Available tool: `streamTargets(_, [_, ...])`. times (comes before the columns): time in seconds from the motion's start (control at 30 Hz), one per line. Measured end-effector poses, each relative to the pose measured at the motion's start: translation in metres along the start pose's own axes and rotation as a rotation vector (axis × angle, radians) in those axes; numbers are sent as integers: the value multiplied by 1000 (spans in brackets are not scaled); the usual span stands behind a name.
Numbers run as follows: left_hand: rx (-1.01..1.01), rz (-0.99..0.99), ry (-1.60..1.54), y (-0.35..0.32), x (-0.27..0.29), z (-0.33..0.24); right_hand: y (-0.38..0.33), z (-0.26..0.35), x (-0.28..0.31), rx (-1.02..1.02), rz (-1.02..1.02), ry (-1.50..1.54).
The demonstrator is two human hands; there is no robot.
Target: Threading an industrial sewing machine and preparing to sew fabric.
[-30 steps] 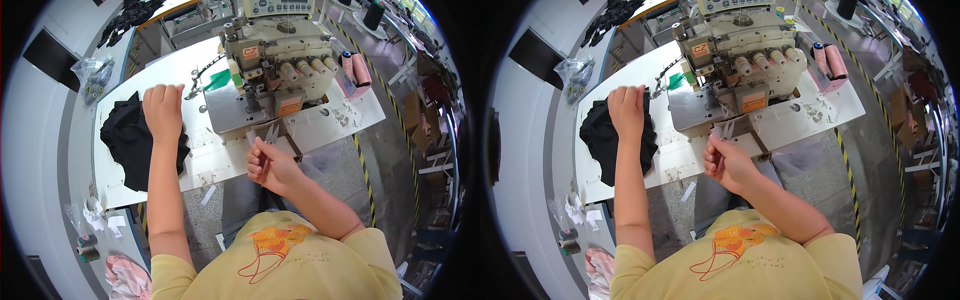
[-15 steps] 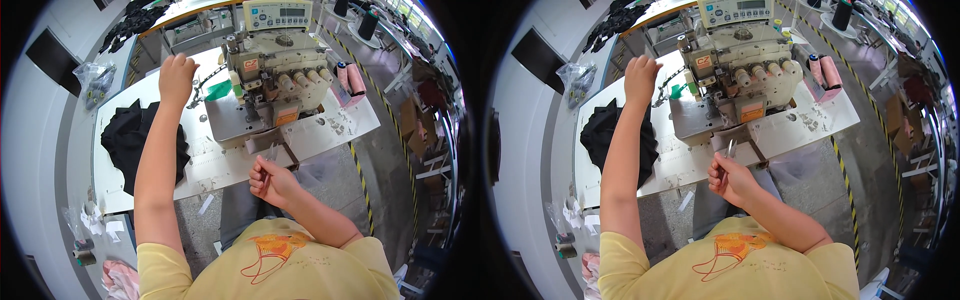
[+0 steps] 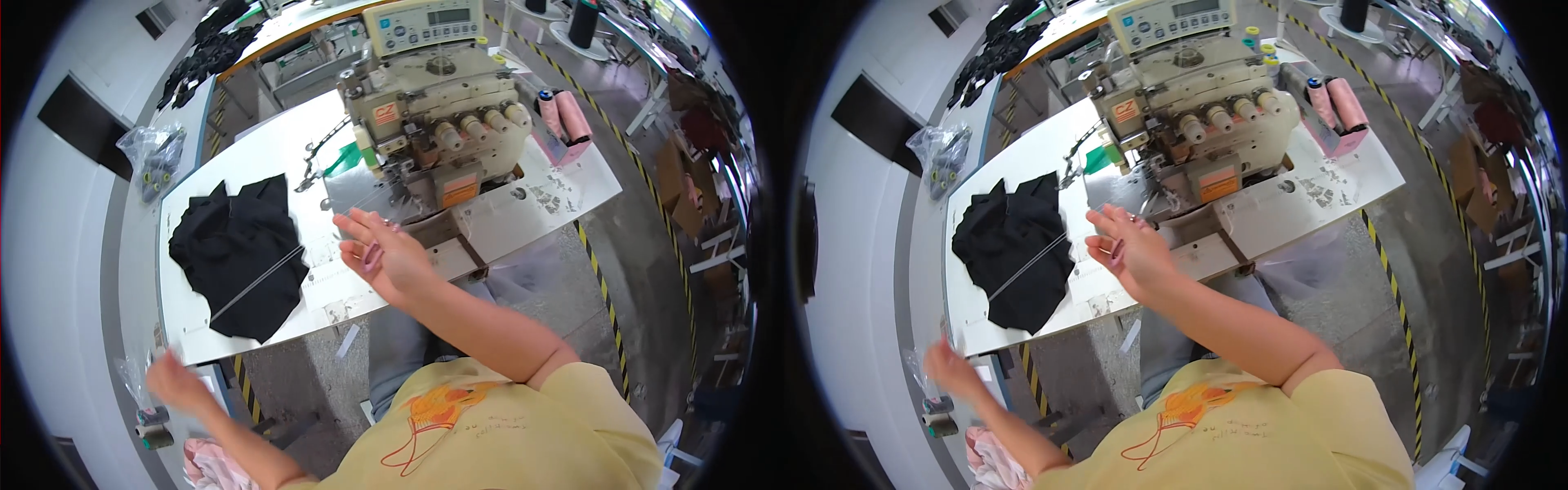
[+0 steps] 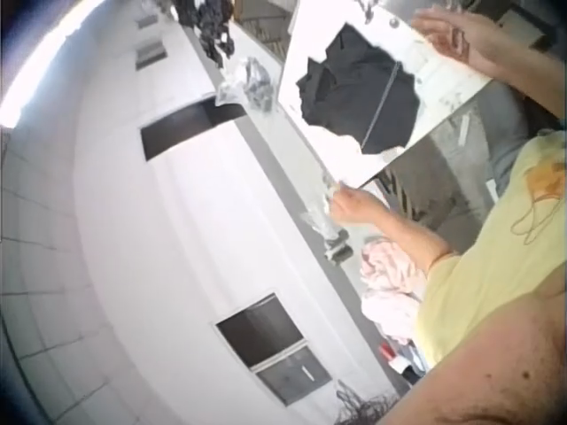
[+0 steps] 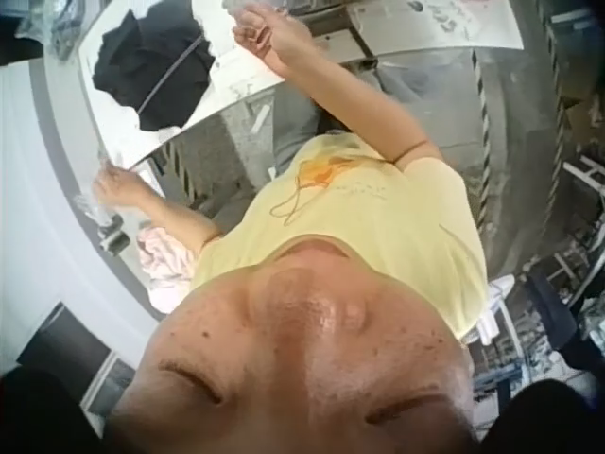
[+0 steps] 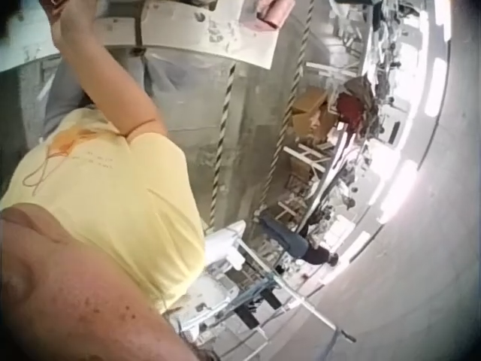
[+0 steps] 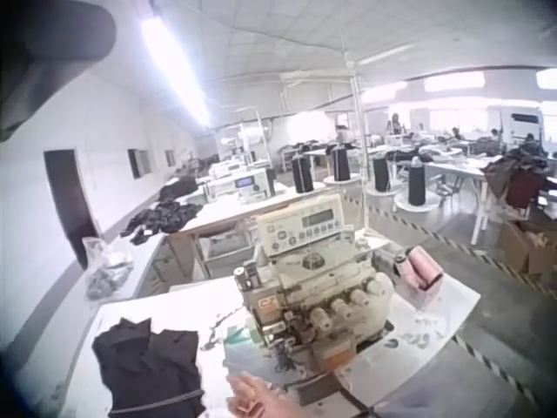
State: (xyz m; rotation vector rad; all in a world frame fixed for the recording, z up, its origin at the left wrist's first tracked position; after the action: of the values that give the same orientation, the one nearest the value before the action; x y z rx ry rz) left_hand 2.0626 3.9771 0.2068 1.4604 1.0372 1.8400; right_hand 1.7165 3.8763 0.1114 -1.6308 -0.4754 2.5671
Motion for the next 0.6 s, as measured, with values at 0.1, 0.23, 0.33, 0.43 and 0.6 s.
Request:
streamTargets(0.1, [87,-21,229,2,37,30,8,-6,0,64,19,83])
streamTargets(0.23, [582,320,-372,-38,-19,40,-15,-20,-1,425,356,-993])
streamTargets(0.33, [711,968,-1229,-55,-45,-117,-63,-54,-8,419,723,-1545])
streamTargets(0.43, [726,1552,-1718,-74,-43,-227,-94,-74,0,154,968,-1721])
streamTargets(0.6, [1098,1467,-2139,-64,-52,-276,-77,-11,39,284,826,-1720])
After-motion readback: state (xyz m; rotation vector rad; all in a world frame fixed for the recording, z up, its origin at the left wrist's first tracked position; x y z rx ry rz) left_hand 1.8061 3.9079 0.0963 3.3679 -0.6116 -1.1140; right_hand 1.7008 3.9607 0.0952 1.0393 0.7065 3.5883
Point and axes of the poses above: each hand's wrist, its own y-axis towards the middle knuckle, its own x-axis out of the back of the hand, z = x × y, the point moved 6 cm from there along y, towards the middle knuckle, and after that the axes turned 5 degrees about x, right-handed, at the moved point
